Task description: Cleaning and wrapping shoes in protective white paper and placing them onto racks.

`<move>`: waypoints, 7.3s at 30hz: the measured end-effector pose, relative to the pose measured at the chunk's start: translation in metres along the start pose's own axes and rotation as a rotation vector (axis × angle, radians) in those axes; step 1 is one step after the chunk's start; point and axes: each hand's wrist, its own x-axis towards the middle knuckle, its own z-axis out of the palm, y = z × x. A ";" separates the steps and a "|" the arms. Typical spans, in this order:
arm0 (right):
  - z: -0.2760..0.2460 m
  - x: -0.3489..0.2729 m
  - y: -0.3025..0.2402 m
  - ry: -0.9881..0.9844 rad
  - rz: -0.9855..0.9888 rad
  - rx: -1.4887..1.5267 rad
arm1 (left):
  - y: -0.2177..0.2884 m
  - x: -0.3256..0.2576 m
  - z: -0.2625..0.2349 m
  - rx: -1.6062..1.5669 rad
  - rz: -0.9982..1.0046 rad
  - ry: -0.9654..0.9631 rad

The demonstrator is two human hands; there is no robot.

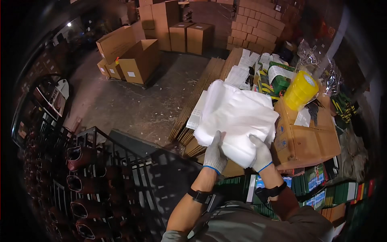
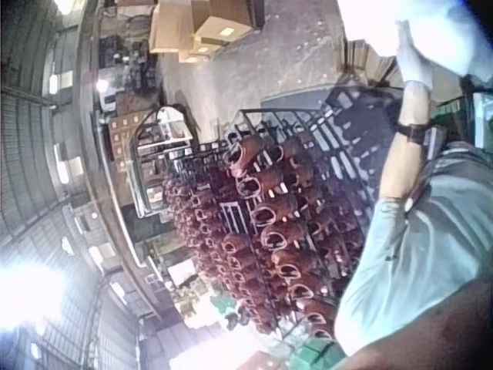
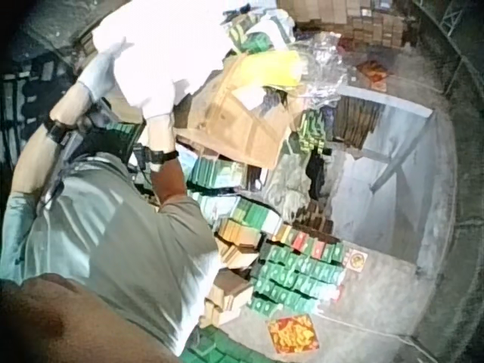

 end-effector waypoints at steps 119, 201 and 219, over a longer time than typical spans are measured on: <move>-0.064 -0.425 0.674 -3.122 0.606 -1.526 | -0.292 -0.458 -0.490 -1.392 1.611 1.679; -0.106 -0.531 0.692 -3.184 -0.012 -0.929 | -0.335 -0.489 -0.499 -1.426 1.439 2.076; -0.050 -0.503 0.828 -2.941 -0.876 -1.060 | -0.310 -0.453 -0.522 -0.700 0.828 2.319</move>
